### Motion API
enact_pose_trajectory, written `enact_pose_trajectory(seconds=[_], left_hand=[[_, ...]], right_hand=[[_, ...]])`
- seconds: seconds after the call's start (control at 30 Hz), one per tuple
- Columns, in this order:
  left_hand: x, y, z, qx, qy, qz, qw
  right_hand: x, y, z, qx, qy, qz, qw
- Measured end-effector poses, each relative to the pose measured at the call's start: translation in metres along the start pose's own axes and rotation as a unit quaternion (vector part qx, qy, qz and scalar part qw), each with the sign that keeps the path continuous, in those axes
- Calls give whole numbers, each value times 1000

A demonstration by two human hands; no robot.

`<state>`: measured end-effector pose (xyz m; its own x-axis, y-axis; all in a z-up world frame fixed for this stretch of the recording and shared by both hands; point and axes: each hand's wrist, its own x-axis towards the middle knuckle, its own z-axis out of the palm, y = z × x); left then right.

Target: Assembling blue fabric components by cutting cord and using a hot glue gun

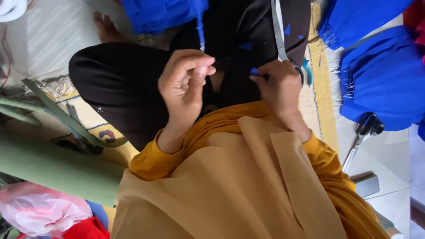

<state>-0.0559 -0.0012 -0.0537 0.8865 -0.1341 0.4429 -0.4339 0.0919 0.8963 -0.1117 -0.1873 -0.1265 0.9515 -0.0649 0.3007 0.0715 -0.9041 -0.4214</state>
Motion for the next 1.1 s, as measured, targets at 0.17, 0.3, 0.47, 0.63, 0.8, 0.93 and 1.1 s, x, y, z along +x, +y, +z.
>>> enact_pose_trajectory(seconds=[0.17,0.3,0.47,0.63,0.8,0.93,1.1], left_hand=[[2,5,12,64,-35,31,997],[5,6,31,44,-42,46,997],[8,9,49,-35,-57,38,997],[9,12,55,-25,-69,38,997],[14,9,62,-36,-54,44,997],[28,8,58,-30,-31,49,998],[49,10,59,-33,-21,63,997]], right_hand=[[10,5,-30,460,-52,233,855],[19,-14,-50,515,-9,160,842],[22,-21,-51,526,79,120,838],[22,-22,-56,521,106,103,841],[22,-18,-73,475,125,82,867],[-5,19,-44,100,38,79,991],[-23,16,-20,-74,-41,122,989]])
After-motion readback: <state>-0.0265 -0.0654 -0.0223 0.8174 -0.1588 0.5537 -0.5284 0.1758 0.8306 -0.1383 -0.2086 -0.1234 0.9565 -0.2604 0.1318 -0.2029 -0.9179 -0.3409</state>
